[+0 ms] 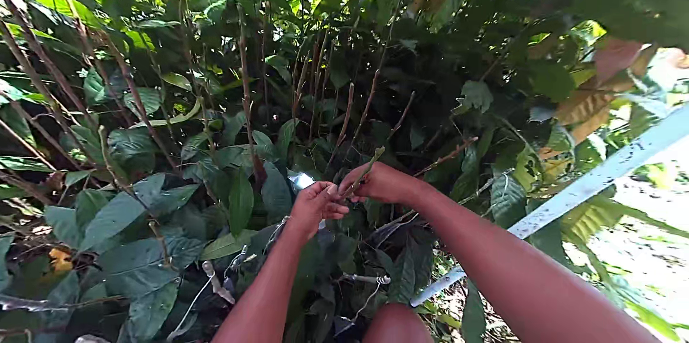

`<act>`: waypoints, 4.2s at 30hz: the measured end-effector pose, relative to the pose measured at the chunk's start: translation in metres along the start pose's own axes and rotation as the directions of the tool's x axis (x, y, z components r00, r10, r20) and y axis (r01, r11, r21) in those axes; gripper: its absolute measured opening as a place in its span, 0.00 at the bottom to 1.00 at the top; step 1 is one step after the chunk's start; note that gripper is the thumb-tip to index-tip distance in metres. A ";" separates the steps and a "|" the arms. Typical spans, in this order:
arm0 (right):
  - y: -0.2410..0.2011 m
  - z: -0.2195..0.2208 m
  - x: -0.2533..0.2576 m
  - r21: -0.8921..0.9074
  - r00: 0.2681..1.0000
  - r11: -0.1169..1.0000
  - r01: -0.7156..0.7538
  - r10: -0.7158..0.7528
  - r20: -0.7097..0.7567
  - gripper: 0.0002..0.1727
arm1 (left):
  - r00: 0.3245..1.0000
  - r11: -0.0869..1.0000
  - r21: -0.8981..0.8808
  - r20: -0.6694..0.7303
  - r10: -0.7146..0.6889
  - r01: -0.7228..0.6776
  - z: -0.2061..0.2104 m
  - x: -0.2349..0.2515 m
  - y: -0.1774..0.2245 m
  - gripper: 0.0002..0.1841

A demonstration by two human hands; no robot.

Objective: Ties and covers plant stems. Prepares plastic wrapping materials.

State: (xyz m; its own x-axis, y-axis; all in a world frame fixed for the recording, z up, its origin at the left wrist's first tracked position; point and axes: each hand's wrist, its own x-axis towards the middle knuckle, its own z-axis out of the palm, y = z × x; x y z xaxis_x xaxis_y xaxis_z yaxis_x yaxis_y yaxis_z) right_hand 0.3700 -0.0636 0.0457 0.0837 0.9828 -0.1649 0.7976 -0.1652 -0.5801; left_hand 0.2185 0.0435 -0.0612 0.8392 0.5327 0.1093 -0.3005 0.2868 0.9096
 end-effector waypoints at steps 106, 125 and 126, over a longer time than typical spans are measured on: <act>-0.123 0.010 -0.104 -0.621 0.998 0.781 -0.068 0.052 -0.044 0.14 | 0.928 0.480 0.822 0.146 0.343 -0.307 0.020 -0.048 0.037 0.13; -0.132 -0.041 -0.090 -0.425 0.989 0.903 0.065 -0.114 -0.091 0.17 | 0.932 0.289 0.902 0.244 0.268 -0.320 0.052 -0.032 0.048 0.14; -0.119 -0.050 -0.086 -0.520 0.990 0.854 0.000 -0.072 -0.118 0.17 | 0.931 0.286 0.900 0.258 0.258 -0.328 0.052 -0.032 0.050 0.15</act>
State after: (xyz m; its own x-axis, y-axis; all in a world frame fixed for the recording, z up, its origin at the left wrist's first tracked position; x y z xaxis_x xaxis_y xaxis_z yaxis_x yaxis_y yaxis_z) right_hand 0.2973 -0.1244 0.1686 0.0959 0.9950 -0.0280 0.9919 -0.0978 -0.0805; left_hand 0.2002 -0.0010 0.0017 0.8206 0.3649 0.4398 0.0465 -0.8097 0.5850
